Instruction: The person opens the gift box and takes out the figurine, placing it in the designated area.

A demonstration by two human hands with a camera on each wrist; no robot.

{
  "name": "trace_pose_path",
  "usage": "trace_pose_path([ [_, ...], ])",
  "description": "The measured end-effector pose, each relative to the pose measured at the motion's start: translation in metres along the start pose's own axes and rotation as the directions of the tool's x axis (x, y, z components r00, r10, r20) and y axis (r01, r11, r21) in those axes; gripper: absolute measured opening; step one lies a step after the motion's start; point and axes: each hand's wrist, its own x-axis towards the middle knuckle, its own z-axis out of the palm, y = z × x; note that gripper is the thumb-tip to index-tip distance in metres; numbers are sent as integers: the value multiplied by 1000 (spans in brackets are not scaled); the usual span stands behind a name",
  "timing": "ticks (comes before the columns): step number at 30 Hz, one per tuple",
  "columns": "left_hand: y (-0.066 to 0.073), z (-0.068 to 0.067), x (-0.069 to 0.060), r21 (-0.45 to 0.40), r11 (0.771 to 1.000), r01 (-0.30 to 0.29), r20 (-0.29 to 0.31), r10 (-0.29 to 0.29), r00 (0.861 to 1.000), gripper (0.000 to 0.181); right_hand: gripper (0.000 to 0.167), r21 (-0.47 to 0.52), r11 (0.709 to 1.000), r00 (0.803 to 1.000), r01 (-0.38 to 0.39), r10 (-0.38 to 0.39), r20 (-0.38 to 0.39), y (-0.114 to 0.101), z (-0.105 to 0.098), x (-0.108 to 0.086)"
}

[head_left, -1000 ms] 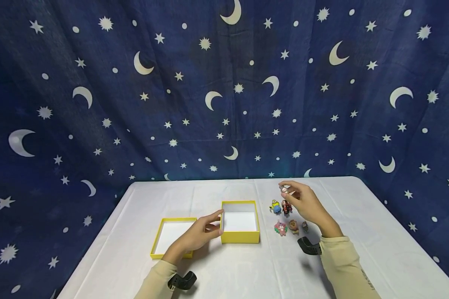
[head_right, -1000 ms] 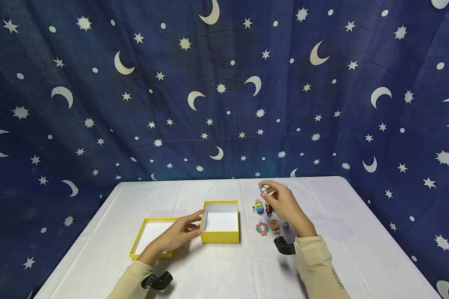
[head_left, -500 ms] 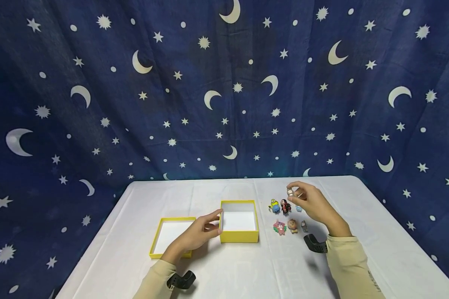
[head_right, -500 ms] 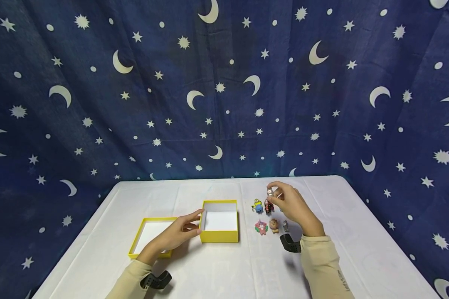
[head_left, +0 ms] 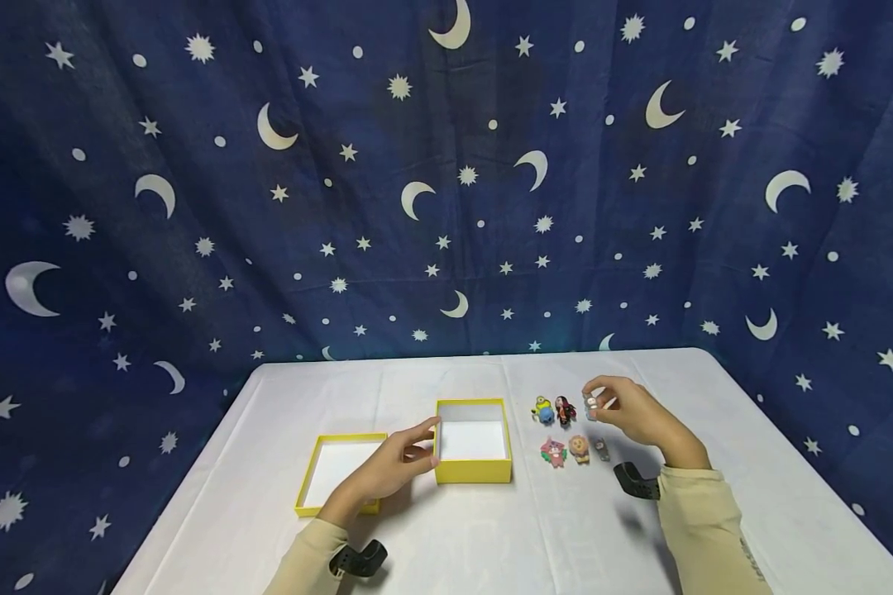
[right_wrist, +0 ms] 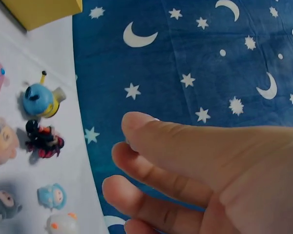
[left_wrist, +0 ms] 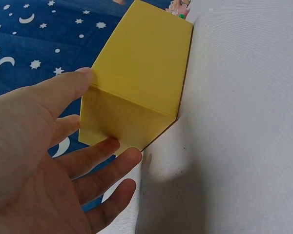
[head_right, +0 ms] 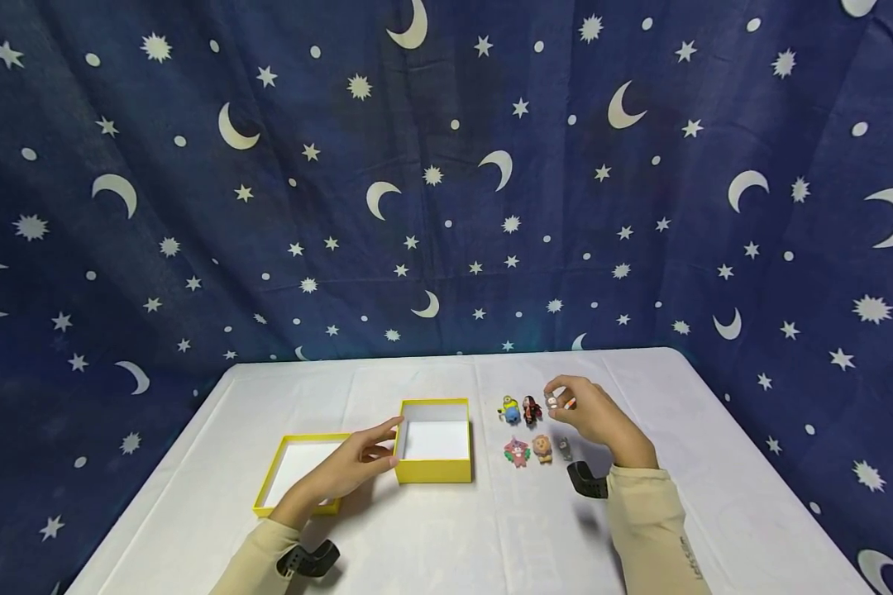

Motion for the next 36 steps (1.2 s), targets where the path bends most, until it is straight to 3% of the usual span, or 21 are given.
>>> trace_pose_path([
  [17,0,0,-1,-9,1000,-4,-7,4,1000,66,27,46,997,992,-69,64,110,33,5,2],
  [25,-1,0,0,-4,1000,-9,5,9,1000,65,22,74,976,962,-202,184,204,40,6,-3],
  [36,0,0,-1,-12,1000,-1,-3,1,1000,65,22,25,956,936,-293,281,210,56,4,-5],
])
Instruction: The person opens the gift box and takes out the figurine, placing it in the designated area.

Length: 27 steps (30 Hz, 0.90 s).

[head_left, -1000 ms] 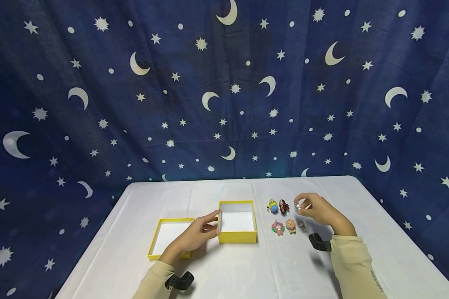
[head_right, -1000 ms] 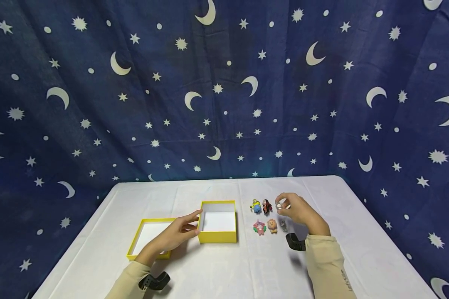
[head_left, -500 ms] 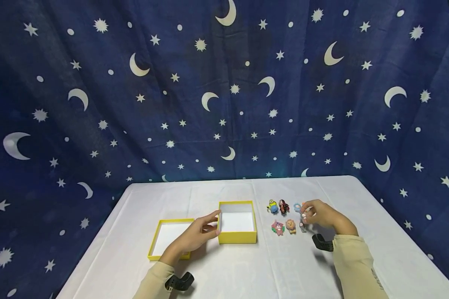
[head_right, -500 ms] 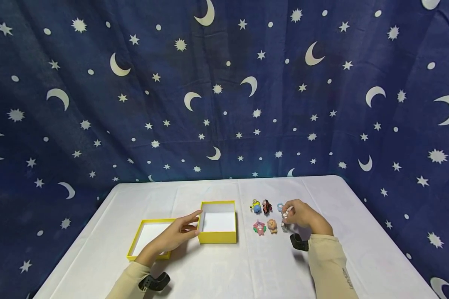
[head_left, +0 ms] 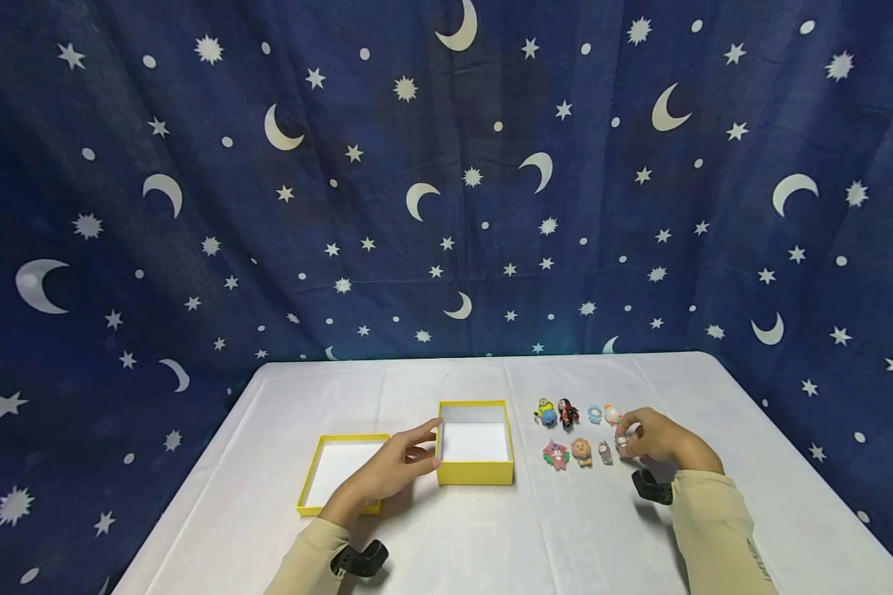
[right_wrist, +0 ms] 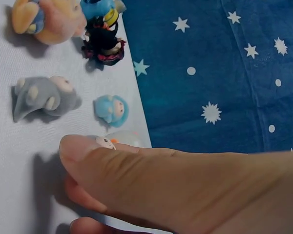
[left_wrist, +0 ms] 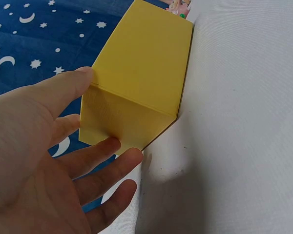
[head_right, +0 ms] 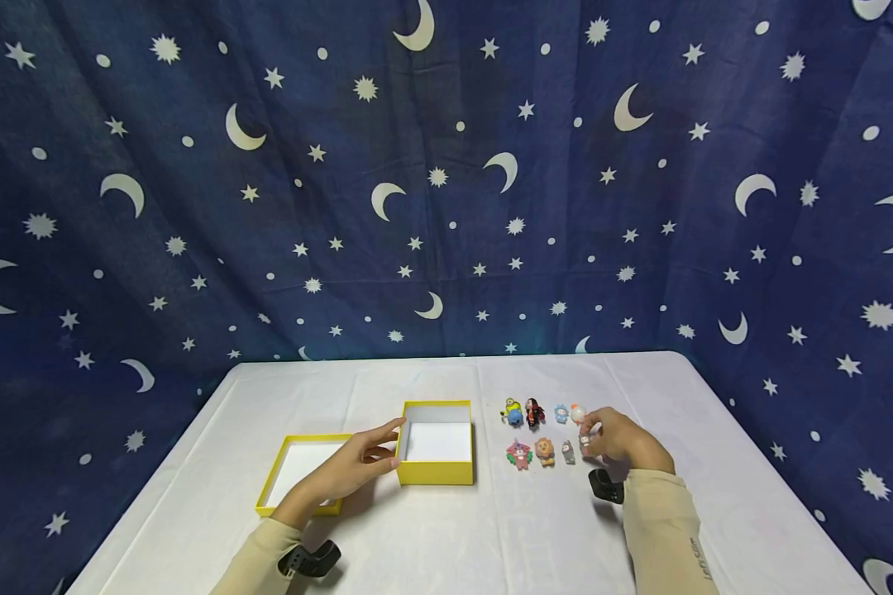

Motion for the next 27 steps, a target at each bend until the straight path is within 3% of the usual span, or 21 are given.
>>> trace_pose_path([
  [5,0,0,0,-1,1000,4,1,-4,1000,65,19,8,1000,1000,28,-28,7,3,2,0],
  [19,-1,0,1,-6,1000,2,0,-2,1000,65,19,-11,1000,1000,-15,15,-7,3,4,3],
  [27,0,0,1,-7,1000,1,0,-1,1000,65,18,-4,1000,1000,-1,1,-13,5,4,3],
])
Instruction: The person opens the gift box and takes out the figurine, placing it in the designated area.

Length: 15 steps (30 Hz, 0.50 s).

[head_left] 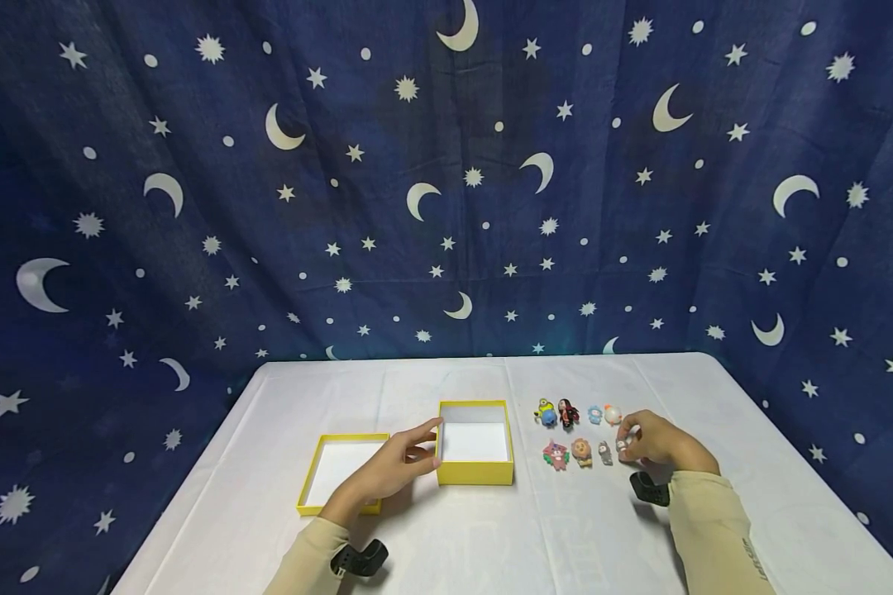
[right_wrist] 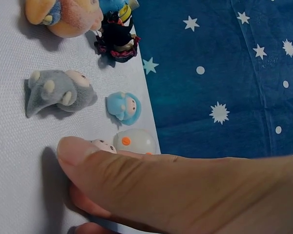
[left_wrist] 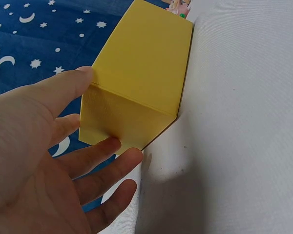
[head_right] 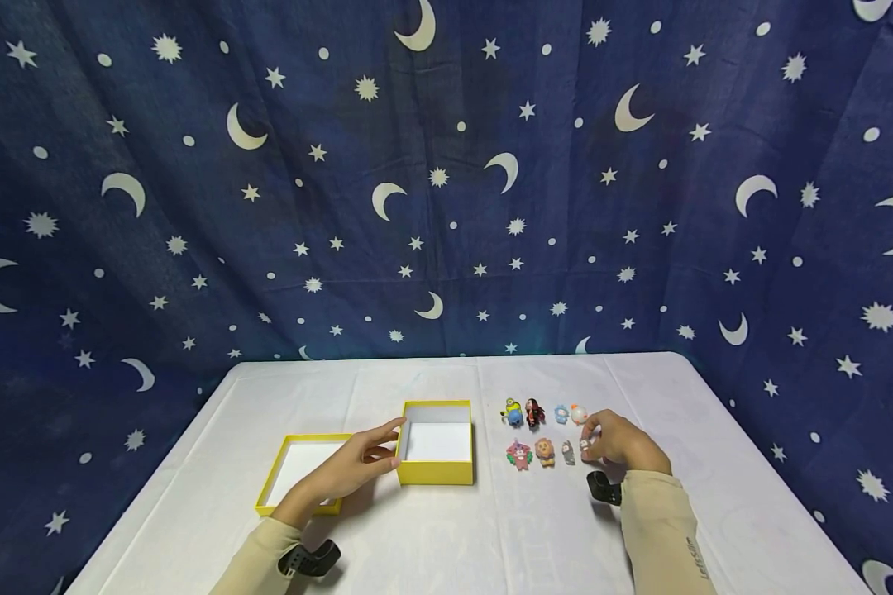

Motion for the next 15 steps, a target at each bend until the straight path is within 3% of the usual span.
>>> trace_pose_path([
  [15,1,-1,0,5,1000,-11,10,11,1000,64,20,4,1000,1000,5,-5,-27,2,3,1],
])
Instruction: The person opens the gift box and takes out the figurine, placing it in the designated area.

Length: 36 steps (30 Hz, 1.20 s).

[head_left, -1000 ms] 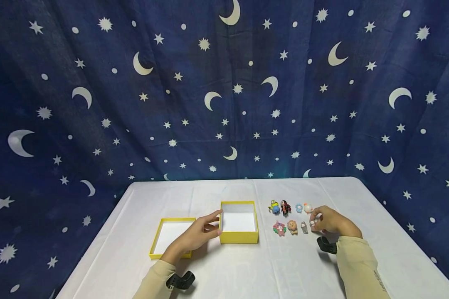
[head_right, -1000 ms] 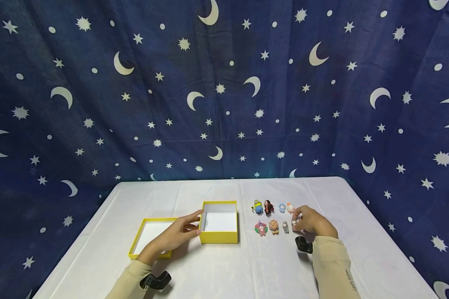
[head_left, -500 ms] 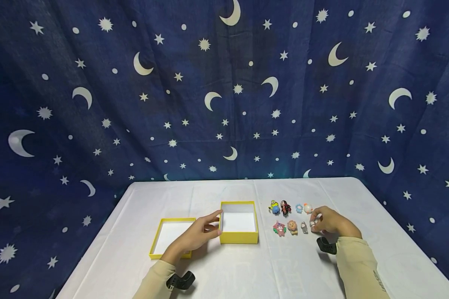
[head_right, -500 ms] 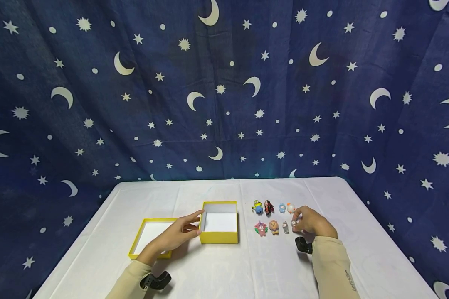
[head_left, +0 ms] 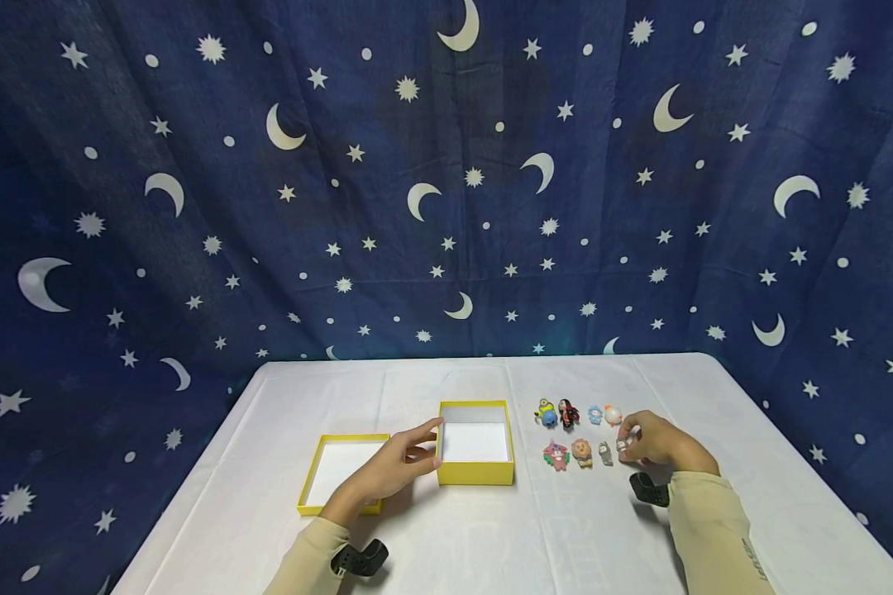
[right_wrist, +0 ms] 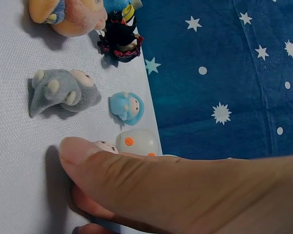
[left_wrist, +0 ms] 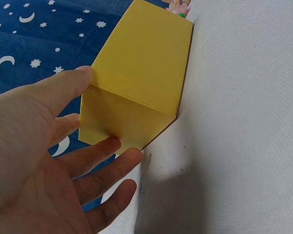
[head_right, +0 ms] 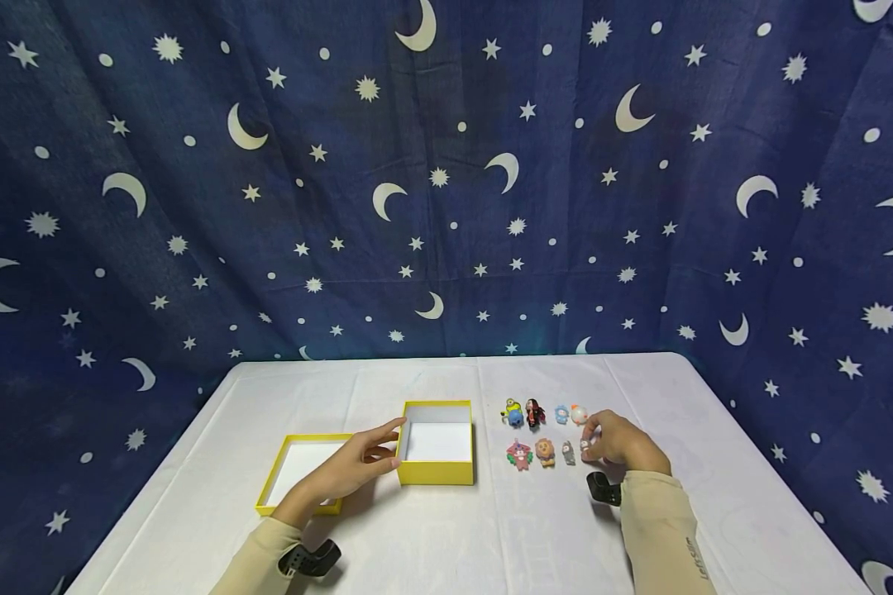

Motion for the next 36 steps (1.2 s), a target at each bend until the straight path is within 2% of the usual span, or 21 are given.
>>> trace_pose_path([
  [8,0,0,0,2,1000,0,1,0,1000,64,20,-29,999,1000,-25,25,-4,0,1,1],
  [16,1,1,0,-2,1000,1,4,-1,1000,64,20,-34,999,1000,-19,19,-15,-1,-1,-2],
  [19,2,1,-1,-3,1000,2,3,-2,1000,64,19,-67,996,998,-56,55,-22,-4,-3,-3],
  [25,2,0,-2,-2,1000,4,-1,-4,1000,64,31,-120,983,991,-136,134,-29,-9,-6,-5],
  [36,2,1,-1,0,1000,5,-5,-5,1000,64,49,-174,968,979,-180,158,-131,-9,-12,-1],
])
